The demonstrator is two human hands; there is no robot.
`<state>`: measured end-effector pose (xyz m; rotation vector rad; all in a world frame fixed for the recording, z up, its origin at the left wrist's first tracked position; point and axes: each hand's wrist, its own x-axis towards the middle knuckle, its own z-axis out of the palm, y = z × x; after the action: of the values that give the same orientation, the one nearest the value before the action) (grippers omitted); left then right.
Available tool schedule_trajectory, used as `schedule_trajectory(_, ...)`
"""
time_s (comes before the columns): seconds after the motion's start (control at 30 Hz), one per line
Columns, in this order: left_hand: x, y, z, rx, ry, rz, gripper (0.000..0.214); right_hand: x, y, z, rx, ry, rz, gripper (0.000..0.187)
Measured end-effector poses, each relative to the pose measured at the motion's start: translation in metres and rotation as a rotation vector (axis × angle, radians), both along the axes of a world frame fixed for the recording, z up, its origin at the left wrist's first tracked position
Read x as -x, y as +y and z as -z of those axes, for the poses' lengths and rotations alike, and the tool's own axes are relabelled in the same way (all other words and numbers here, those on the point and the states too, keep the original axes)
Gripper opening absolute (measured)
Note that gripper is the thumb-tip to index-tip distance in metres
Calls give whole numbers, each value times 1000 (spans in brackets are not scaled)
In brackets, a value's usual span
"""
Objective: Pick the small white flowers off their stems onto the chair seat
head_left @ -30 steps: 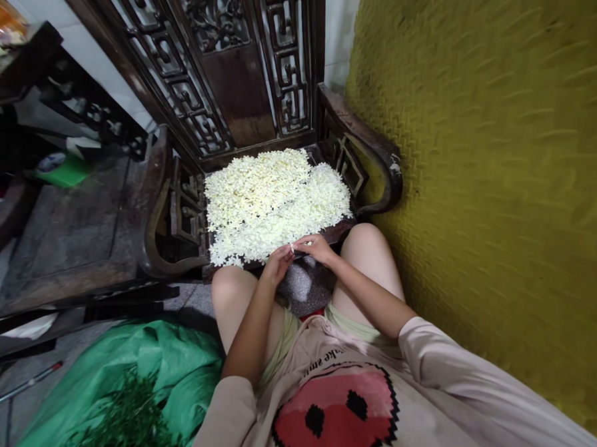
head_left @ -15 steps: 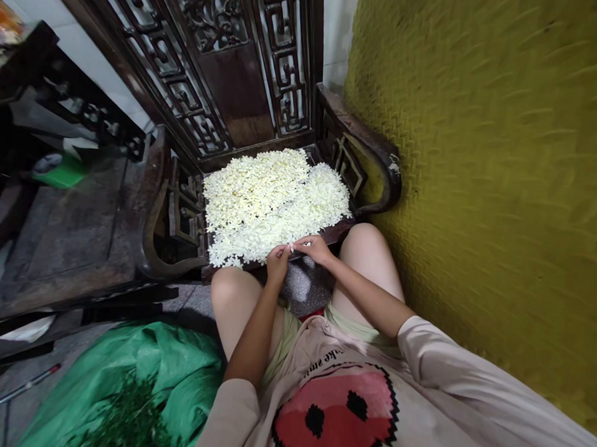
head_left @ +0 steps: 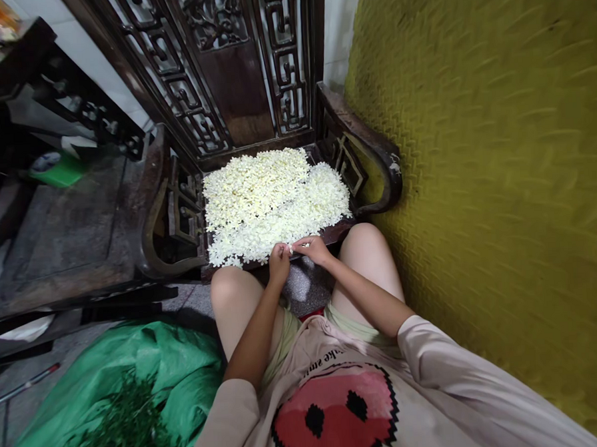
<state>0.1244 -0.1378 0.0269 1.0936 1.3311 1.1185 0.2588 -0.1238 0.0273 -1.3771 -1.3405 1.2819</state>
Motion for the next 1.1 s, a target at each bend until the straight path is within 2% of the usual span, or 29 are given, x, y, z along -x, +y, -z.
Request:
schedule_trajectory(0.17, 2, 0, -2, -62, 97, -11, 7, 5, -3, -3, 49, 27, -14, 28)
schedule_trajectory(0.37, 3, -1, 1, -219, 265, 90, 8, 4, -5, -1, 101, 64, 2, 31)
schedule_trajectory(0.6, 3, -1, -3, -191, 234, 95, 9, 3, -5, 0, 91, 48, 8, 25)
schedule_trajectory(0.87, -5, 2, 9, -3, -58, -141, 11, 9, -2, 2, 148, 71, 99, 20)
schedule_trajectory(1.0, 18, 19, 11, 164, -262, -442, 10, -5, 5, -2, 264, 106, 309, 23)
schedule_trajectory(1.03, 26, 22, 10, 142, -282, -461, 10, -8, 7, -5, 281, 119, 338, 23)
schedule_trajectory(1.1, 35, 26, 9, 67, -253, -413, 11, -12, 9, -9, 297, 154, 331, 21)
